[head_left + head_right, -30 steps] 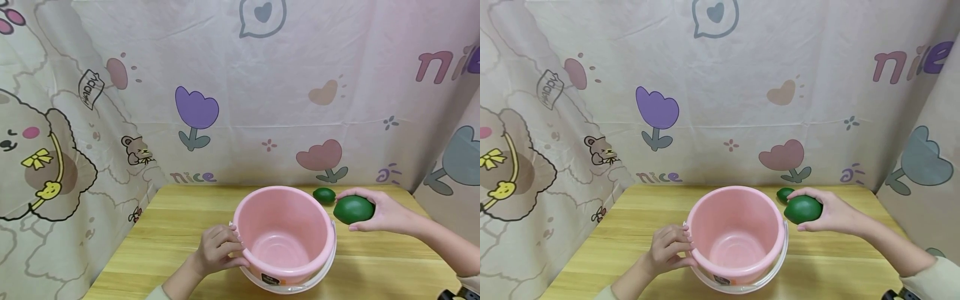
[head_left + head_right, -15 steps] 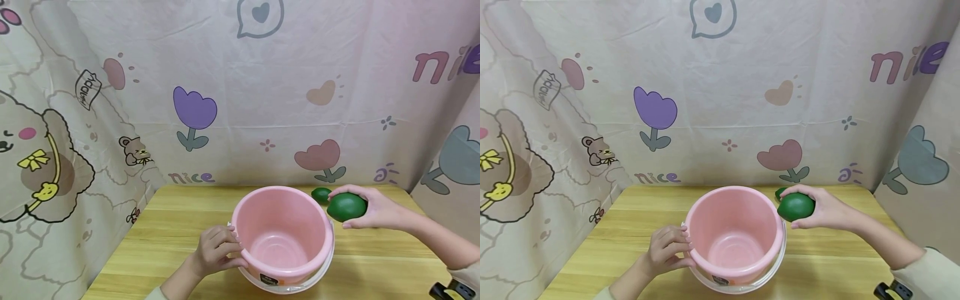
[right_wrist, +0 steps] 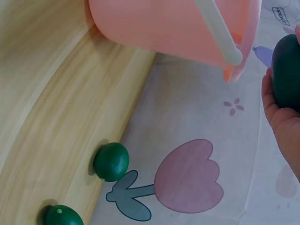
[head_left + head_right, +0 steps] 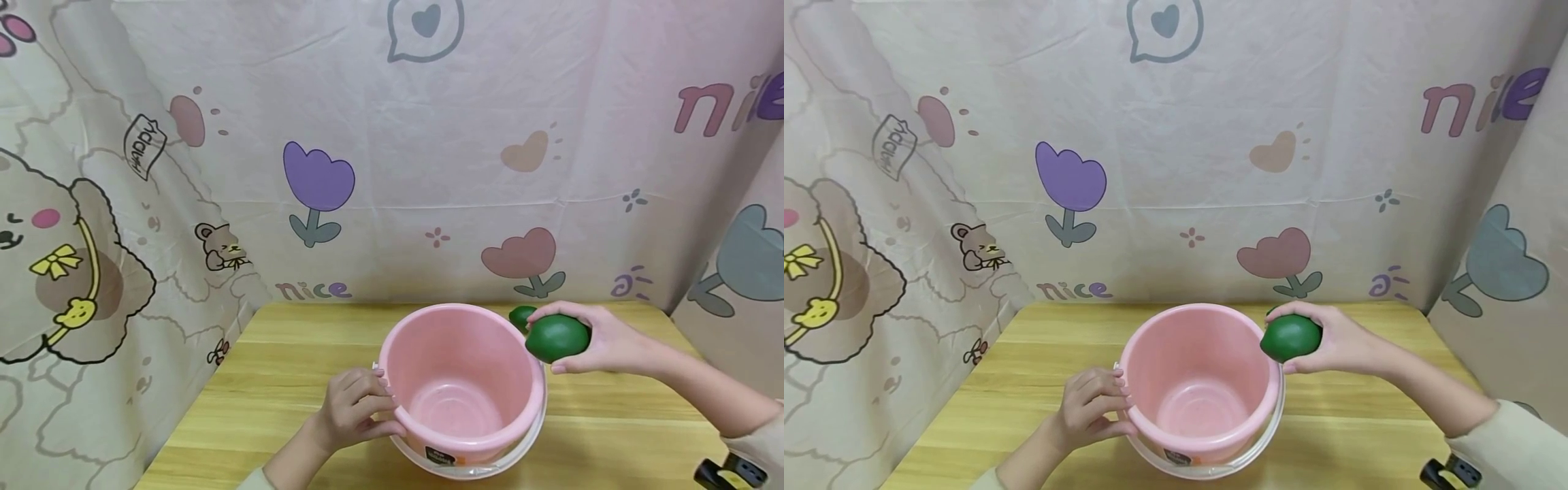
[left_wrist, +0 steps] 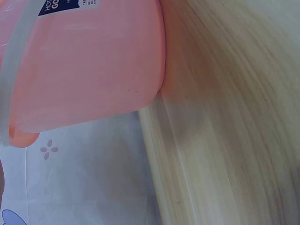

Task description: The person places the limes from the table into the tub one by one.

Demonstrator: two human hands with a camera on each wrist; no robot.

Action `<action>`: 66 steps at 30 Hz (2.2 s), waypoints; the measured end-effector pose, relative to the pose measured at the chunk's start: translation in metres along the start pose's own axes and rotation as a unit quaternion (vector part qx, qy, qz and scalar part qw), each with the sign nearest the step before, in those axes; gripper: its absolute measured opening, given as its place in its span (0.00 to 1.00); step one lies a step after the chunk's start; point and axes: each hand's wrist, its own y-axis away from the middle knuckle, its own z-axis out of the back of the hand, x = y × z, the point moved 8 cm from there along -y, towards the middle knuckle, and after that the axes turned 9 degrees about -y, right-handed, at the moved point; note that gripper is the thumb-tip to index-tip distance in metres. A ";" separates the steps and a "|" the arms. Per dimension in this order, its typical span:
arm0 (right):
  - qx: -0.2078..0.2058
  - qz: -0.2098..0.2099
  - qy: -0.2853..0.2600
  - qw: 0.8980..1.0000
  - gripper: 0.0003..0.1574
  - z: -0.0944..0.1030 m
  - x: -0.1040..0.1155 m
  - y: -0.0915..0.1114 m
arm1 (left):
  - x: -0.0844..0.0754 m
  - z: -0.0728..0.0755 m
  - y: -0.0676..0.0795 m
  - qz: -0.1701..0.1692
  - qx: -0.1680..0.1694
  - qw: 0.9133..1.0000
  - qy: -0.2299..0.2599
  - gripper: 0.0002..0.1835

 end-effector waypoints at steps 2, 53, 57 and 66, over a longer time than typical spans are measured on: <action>-0.001 -0.005 -0.002 1.000 0.36 0.000 0.001 -0.002 | 0.000 0.000 0.000 0.001 0.000 1.000 0.001 0.21; 0.059 -0.005 -0.065 0.996 0.37 -0.045 0.026 -0.047 | -0.001 -0.001 0.001 0.001 -0.004 1.000 0.006 0.20; 0.068 0.005 -0.068 0.995 0.37 -0.051 0.027 -0.051 | -0.002 -0.001 0.001 0.002 -0.005 1.000 0.004 0.20; 0.071 0.030 -0.068 0.995 0.36 -0.059 0.032 -0.061 | -0.001 -0.001 0.001 0.006 -0.007 1.000 0.006 0.20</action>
